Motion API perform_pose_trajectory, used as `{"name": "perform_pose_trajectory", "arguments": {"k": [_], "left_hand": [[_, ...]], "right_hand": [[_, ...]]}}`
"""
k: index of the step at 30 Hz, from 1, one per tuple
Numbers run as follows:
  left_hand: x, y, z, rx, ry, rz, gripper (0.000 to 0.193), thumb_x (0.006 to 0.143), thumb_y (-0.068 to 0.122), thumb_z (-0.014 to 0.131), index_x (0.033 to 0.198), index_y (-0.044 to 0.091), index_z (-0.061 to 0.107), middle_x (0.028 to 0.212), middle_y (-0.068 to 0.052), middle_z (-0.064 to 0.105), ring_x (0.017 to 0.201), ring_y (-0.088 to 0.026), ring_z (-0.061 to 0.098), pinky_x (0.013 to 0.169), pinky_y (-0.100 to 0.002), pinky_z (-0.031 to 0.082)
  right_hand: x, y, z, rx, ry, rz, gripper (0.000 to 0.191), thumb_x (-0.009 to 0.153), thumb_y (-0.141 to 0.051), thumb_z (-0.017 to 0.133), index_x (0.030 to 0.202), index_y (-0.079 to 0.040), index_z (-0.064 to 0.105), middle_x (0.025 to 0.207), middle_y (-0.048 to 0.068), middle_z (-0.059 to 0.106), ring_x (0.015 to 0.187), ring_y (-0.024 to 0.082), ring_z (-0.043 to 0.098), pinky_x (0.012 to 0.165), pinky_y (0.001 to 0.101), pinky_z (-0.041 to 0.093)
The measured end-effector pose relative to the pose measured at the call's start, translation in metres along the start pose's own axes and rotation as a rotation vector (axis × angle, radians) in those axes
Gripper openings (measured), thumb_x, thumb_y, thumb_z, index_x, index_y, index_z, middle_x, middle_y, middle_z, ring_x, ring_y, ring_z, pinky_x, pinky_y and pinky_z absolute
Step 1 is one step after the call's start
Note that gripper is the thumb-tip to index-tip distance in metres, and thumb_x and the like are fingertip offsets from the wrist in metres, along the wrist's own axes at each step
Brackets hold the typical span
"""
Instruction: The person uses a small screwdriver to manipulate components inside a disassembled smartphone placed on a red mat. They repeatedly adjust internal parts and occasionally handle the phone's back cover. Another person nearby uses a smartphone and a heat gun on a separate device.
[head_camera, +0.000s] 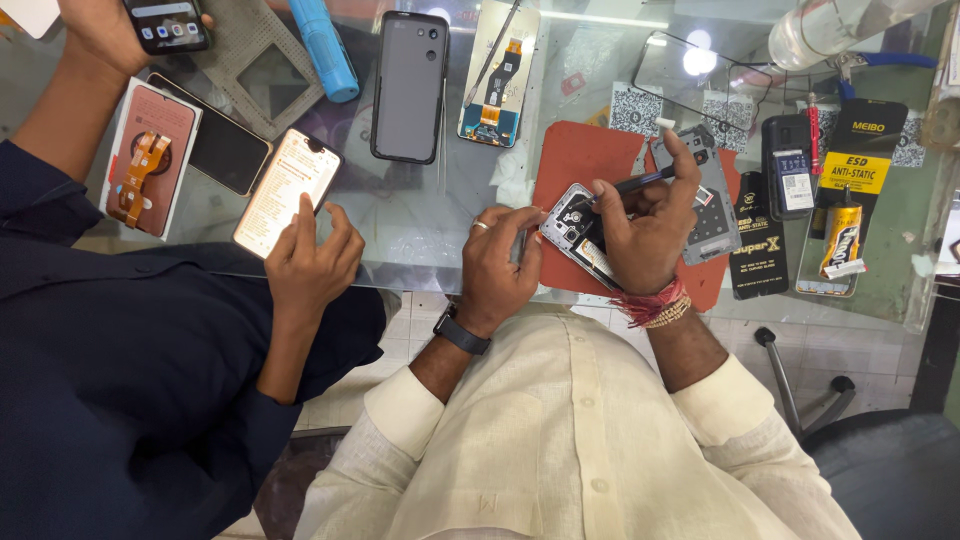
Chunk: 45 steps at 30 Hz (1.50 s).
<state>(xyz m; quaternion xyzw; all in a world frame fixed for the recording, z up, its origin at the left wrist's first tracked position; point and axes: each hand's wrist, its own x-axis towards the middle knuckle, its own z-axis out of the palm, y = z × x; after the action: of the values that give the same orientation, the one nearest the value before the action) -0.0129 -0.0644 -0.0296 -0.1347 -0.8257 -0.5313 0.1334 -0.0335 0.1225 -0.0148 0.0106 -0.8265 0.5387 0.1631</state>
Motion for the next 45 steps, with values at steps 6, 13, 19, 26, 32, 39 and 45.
{"name": "perform_pose_trajectory", "arguments": {"k": [6, 13, 19, 26, 32, 39, 45], "left_hand": [[0.000, 0.001, -0.001, 0.030, 0.000, 0.004, 0.031, 0.086, -0.003, 0.066, 0.117, 0.002, 0.068, 0.109, -0.010, 0.076, 0.106, -0.026, 0.067, 0.098, -0.040, 0.053], [-0.001, 0.000, -0.001, 0.030, -0.013, 0.029, 0.032, 0.088, -0.001, 0.068, 0.119, 0.002, 0.066, 0.111, -0.008, 0.076, 0.106, -0.025, 0.067, 0.098, -0.040, 0.051], [-0.001, -0.001, -0.002, 0.028, -0.021, 0.040, 0.035, 0.087, -0.001, 0.069, 0.122, 0.002, 0.064, 0.112, -0.008, 0.076, 0.107, -0.025, 0.067, 0.099, -0.040, 0.050], [-0.002, -0.001, -0.002, 0.023, -0.009, 0.029, 0.036, 0.087, -0.001, 0.069, 0.122, 0.002, 0.064, 0.112, -0.007, 0.076, 0.107, -0.026, 0.067, 0.100, -0.041, 0.050], [-0.002, -0.001, -0.004, 0.025, -0.016, 0.022, 0.036, 0.087, 0.000, 0.069, 0.123, 0.003, 0.064, 0.113, -0.006, 0.075, 0.108, -0.025, 0.066, 0.100, -0.041, 0.050], [-0.003, -0.002, -0.003, 0.041, -0.024, 0.024, 0.037, 0.087, 0.001, 0.068, 0.123, 0.003, 0.064, 0.114, -0.005, 0.076, 0.108, -0.025, 0.066, 0.102, -0.042, 0.049], [-0.005, 0.000, -0.004, 0.098, -0.071, 0.056, 0.038, 0.087, 0.002, 0.069, 0.125, 0.005, 0.064, 0.115, -0.004, 0.075, 0.111, -0.025, 0.064, 0.106, -0.044, 0.046]], "right_hand": [[-0.002, 0.001, -0.001, 0.000, -0.002, -0.036, 0.075, 0.105, 0.003, 0.078, 0.160, -0.002, 0.028, 0.086, 0.008, 0.073, 0.079, 0.014, 0.075, 0.066, 0.0231, 0.056], [-0.003, 0.000, -0.001, -0.025, -0.012, -0.038, 0.076, 0.104, 0.002, 0.080, 0.160, -0.002, 0.029, 0.081, 0.006, 0.072, 0.075, 0.014, 0.075, 0.064, 0.0227, 0.055], [-0.003, 0.001, 0.004, -0.066, 0.014, -0.045, 0.080, 0.098, -0.002, 0.088, 0.158, -0.001, 0.035, 0.075, 0.004, 0.068, 0.070, 0.011, 0.071, 0.062, 0.0229, 0.052], [-0.004, 0.001, 0.009, -0.086, 0.014, -0.031, 0.080, 0.096, -0.001, 0.088, 0.158, 0.000, 0.036, 0.073, 0.003, 0.066, 0.067, 0.011, 0.069, 0.061, 0.0230, 0.051], [-0.004, 0.000, 0.009, -0.074, -0.004, -0.039, 0.080, 0.099, -0.002, 0.086, 0.159, -0.001, 0.034, 0.076, 0.003, 0.069, 0.070, 0.010, 0.071, 0.062, 0.0226, 0.052], [-0.003, 0.001, 0.010, -0.091, -0.004, -0.055, 0.080, 0.099, -0.002, 0.087, 0.159, -0.002, 0.034, 0.077, 0.004, 0.069, 0.070, 0.011, 0.071, 0.062, 0.0229, 0.053], [-0.004, 0.004, 0.010, -0.133, 0.010, -0.078, 0.083, 0.096, -0.004, 0.090, 0.158, -0.001, 0.036, 0.076, 0.004, 0.067, 0.068, 0.012, 0.070, 0.061, 0.0238, 0.052]]}}
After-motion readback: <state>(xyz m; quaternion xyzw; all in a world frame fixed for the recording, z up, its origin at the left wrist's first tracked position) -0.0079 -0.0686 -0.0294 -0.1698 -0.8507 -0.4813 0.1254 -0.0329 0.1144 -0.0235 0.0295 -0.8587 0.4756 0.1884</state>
